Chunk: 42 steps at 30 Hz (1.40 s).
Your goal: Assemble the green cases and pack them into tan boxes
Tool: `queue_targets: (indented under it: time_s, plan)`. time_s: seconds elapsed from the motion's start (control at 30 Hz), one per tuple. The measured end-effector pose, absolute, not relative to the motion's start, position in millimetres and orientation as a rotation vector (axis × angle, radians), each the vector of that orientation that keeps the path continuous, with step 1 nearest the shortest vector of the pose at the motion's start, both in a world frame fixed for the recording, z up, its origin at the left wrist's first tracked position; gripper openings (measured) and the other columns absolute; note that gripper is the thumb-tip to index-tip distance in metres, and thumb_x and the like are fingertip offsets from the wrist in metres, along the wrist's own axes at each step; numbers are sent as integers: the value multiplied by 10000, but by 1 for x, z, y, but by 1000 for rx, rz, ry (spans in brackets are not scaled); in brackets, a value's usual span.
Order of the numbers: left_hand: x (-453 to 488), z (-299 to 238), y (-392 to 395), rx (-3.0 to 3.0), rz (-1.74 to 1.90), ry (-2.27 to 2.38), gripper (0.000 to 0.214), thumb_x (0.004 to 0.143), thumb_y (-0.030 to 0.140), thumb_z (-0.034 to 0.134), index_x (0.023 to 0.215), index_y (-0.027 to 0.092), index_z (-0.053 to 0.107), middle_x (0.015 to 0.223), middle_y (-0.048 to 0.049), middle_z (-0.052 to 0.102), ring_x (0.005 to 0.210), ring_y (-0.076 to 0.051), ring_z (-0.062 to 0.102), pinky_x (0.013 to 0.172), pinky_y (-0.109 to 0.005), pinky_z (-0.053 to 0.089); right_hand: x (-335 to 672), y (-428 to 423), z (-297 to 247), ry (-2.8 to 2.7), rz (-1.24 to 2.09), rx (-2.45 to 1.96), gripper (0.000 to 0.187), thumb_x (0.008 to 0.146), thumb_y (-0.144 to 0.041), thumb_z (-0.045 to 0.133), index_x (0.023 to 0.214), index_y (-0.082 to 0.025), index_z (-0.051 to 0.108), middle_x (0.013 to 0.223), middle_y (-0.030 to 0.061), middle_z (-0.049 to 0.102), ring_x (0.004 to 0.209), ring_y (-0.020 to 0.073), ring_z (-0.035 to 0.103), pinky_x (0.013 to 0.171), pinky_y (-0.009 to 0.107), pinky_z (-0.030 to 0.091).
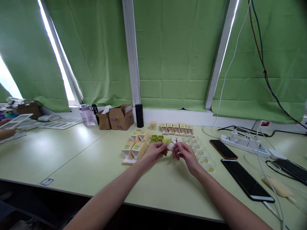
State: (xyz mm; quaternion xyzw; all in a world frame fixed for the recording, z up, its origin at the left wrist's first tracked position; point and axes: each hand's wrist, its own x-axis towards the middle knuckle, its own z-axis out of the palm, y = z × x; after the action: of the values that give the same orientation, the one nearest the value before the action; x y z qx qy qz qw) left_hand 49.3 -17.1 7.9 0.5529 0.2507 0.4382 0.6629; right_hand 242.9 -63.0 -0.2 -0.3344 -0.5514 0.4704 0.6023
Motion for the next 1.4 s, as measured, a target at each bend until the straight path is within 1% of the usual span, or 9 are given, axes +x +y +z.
queue_targets:
  time_s: [0.13, 0.3, 0.5, 0.63, 0.8, 0.9, 1.0, 1.23, 1.4]
  plan:
    - [46, 7, -18, 1149, 959, 450, 458, 774, 497, 955, 888, 84, 793, 814, -81, 716, 724, -138, 626, 723, -283, 471, 242, -66, 1, -1291, 1089, -756, 547, 860, -752, 742, 869, -206, 712, 678, 37, 688, 624, 172, 589, 565, 280, 420]
    - [45, 6, -19, 1011, 946, 343, 331, 822, 371, 927, 940, 93, 792, 920, -123, 750, 798, -191, 676, 806, -339, 516, 241, -69, 4, -1315, 1052, -737, 517, 901, -721, 719, 883, -204, 730, 675, 37, 688, 618, 166, 571, 580, 287, 408]
    - [44, 7, -20, 853, 944, 298, 286, 879, 357, 831, 1010, 110, 771, 1001, -156, 743, 844, -220, 671, 839, -381, 541, 244, -73, 8, -1329, 810, -801, 476, 954, -669, 689, 851, -206, 721, 645, 21, 659, 594, 157, 543, 578, 292, 403]
    - [43, 11, -19, 780, 968, 299, 329, 941, 367, 740, 1080, 71, 774, 1031, -176, 727, 812, -204, 639, 817, -369, 550, 248, -76, 13, -1306, 638, -887, 446, 951, -649, 694, 857, -214, 709, 667, 26, 664, 616, 180, 579, 590, 307, 444]
    - [43, 12, -15, 729, 1017, 309, 316, 982, 357, 669, 1050, 70, 781, 1030, -182, 723, 756, -193, 606, 752, -357, 545, 255, -84, 27, -1350, 434, -996, 360, 989, -568, 647, 920, -223, 727, 749, 50, 706, 684, 213, 643, 616, 324, 493]
    - [43, 9, -12, 720, 1036, 321, 312, 991, 354, 654, 1059, 76, 780, 1010, -174, 729, 749, -191, 605, 736, -353, 545, 268, -90, 40, -1496, 254, -1143, 313, 1010, -499, 605, 943, -233, 755, 816, 70, 752, 657, 215, 632, 587, 337, 474]
    - [43, 6, -9, 704, 1100, 344, 271, 989, 341, 662, 1048, 102, 774, 1000, -166, 740, 766, -202, 625, 730, -354, 552, 292, -98, 49, -1604, 61, -1264, 252, 978, -449, 626, 970, -252, 783, 966, 95, 803, 738, 246, 670, 626, 362, 491]
    - [42, 4, -6, 649, 1235, 383, 110, 938, 235, 736, 947, 125, 743, 965, -141, 749, 808, -213, 671, 757, -346, 568, 349, -130, 32, -1659, -273, -1662, 262, 966, -345, 549, 1039, -288, 794, 990, 73, 792, 896, 278, 708, 700, 382, 503]
    - [41, 0, -3, 656, 1278, 405, 88, 887, 202, 784, 887, 157, 709, 934, -107, 744, 814, -211, 678, 751, -342, 554, 367, -146, -1, -1836, -419, -1898, 257, 918, -203, 577, 1014, -289, 799, 1047, 113, 776, 1042, 334, 680, 566, 354, 418]
